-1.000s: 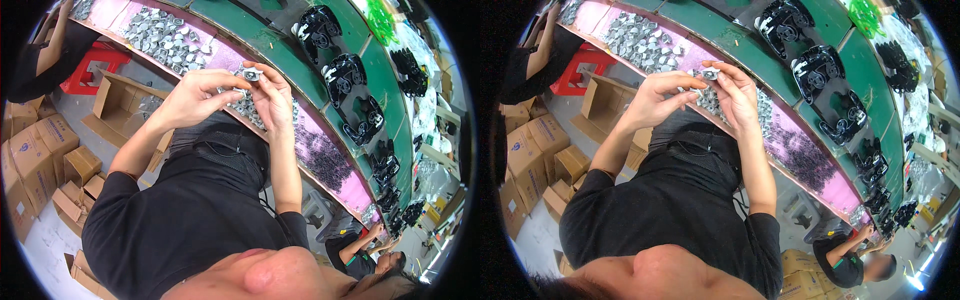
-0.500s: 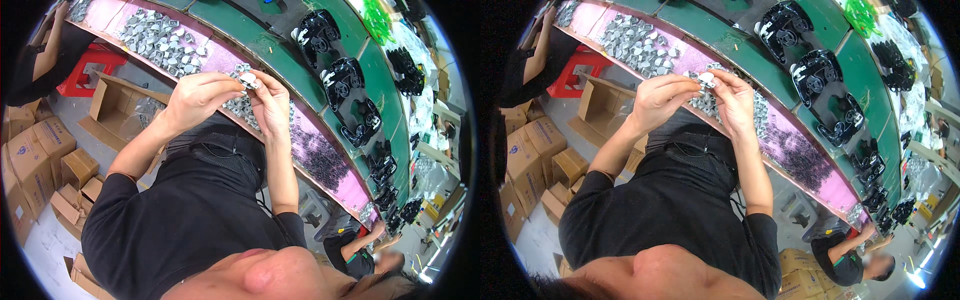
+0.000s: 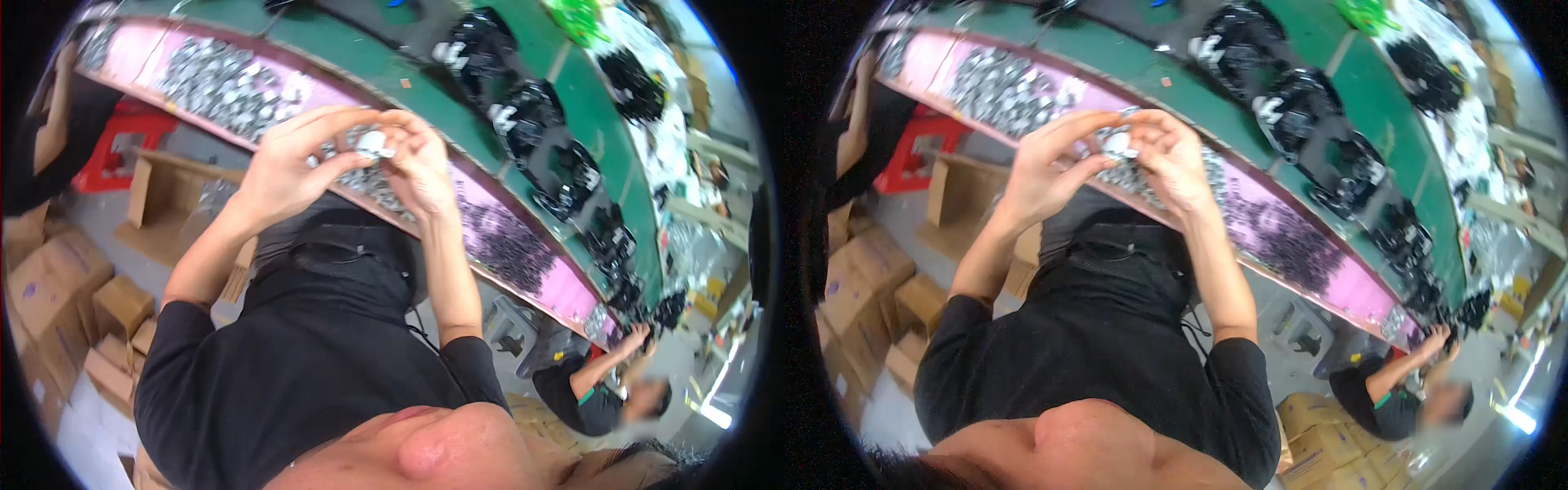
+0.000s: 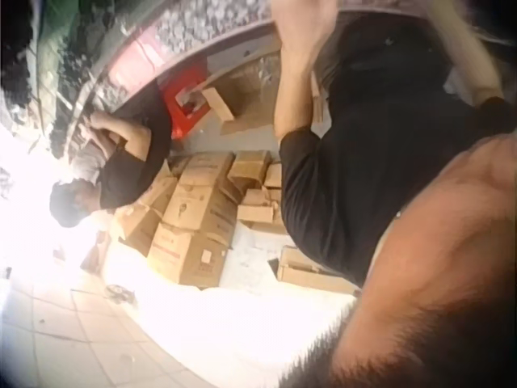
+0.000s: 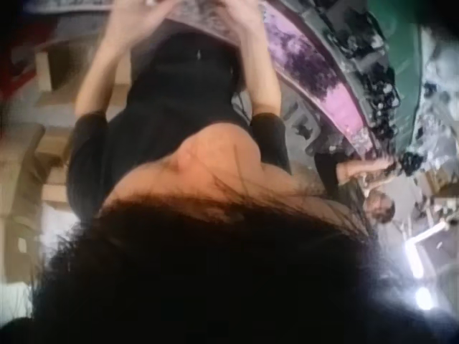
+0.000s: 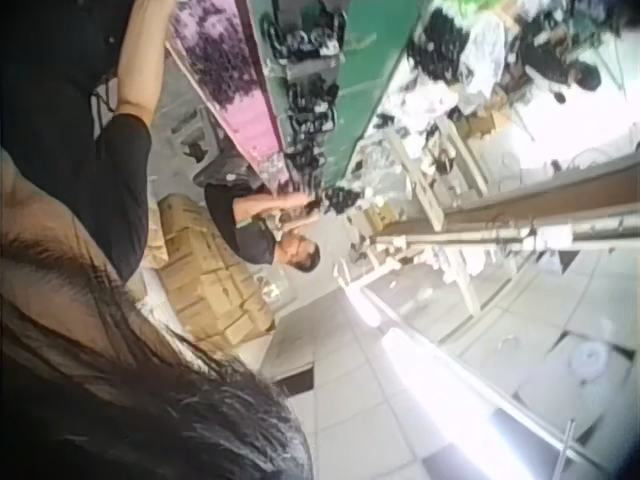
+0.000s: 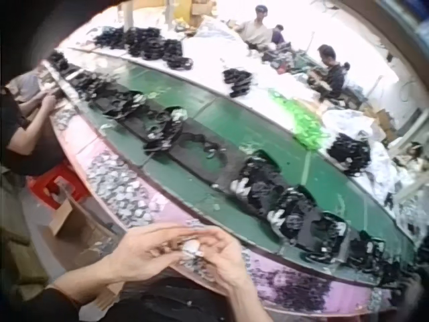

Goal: Assembling game controllers by placing buttons and internal components into plastic housings on an assembly line.

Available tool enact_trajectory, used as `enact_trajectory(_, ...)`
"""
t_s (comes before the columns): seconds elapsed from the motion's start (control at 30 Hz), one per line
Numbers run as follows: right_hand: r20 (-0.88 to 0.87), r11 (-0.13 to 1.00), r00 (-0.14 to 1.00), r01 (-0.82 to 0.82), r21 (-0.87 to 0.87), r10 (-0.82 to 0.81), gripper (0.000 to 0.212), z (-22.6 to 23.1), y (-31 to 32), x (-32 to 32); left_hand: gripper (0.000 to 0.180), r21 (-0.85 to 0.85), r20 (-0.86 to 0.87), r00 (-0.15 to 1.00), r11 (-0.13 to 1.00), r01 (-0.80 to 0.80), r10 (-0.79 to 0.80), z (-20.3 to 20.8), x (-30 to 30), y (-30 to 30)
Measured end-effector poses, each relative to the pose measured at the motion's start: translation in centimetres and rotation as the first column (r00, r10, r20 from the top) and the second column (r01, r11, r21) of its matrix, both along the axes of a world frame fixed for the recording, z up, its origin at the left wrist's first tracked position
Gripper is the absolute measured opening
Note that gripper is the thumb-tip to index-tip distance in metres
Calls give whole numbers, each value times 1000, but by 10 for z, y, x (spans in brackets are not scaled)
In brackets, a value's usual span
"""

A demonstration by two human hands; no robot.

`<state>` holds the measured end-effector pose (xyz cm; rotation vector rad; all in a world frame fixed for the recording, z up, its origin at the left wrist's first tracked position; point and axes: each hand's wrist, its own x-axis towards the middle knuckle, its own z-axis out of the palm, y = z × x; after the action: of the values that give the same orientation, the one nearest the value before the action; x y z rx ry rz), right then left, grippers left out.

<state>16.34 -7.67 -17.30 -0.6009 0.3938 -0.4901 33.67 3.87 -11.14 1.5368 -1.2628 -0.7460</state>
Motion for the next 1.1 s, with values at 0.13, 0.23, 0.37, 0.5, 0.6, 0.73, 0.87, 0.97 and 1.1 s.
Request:
enact_trajectory(0.13,-62,1000,998,-29,5,30,45,6,-11,1,45,-64,99,993,995,71,-65,11,0,-10)
enact_trajectory(0.23,-39,997,999,-35,-71,32,46,22,-22,0,42,-124,163,983,987,102,-81,17,1,-17)
enact_trajectory(0.37,-327,902,944,-108,-419,-40,34,74,-46,-2,41,-187,13,998,980,71,-69,15,2,-24)
enact_trajectory(0.5,-343,608,809,22,-794,-477,14,99,-134,-24,42,-224,-35,999,975,-11,3,10,8,-24)
enact_trajectory(0.6,-398,518,504,118,-847,-766,31,106,-259,-71,40,-146,-90,995,988,-56,44,-4,11,-21)
enact_trajectory(0.73,-509,536,171,212,-817,-844,42,63,-398,-136,37,-79,-118,990,993,-88,79,-9,14,-16)
enact_trajectory(0.87,-612,578,-37,291,-763,-790,54,35,-443,-135,37,-60,-111,986,989,-132,124,-13,15,-9)
enact_trajectory(0.97,-614,566,-72,317,-761,-786,45,32,-466,-133,37,-59,-83,988,989,-132,127,-11,16,-6)
enact_trajectory(1.1,-462,417,-285,206,-885,-840,39,34,-485,-143,37,-54,-88,989,990,-127,122,-11,18,-7)
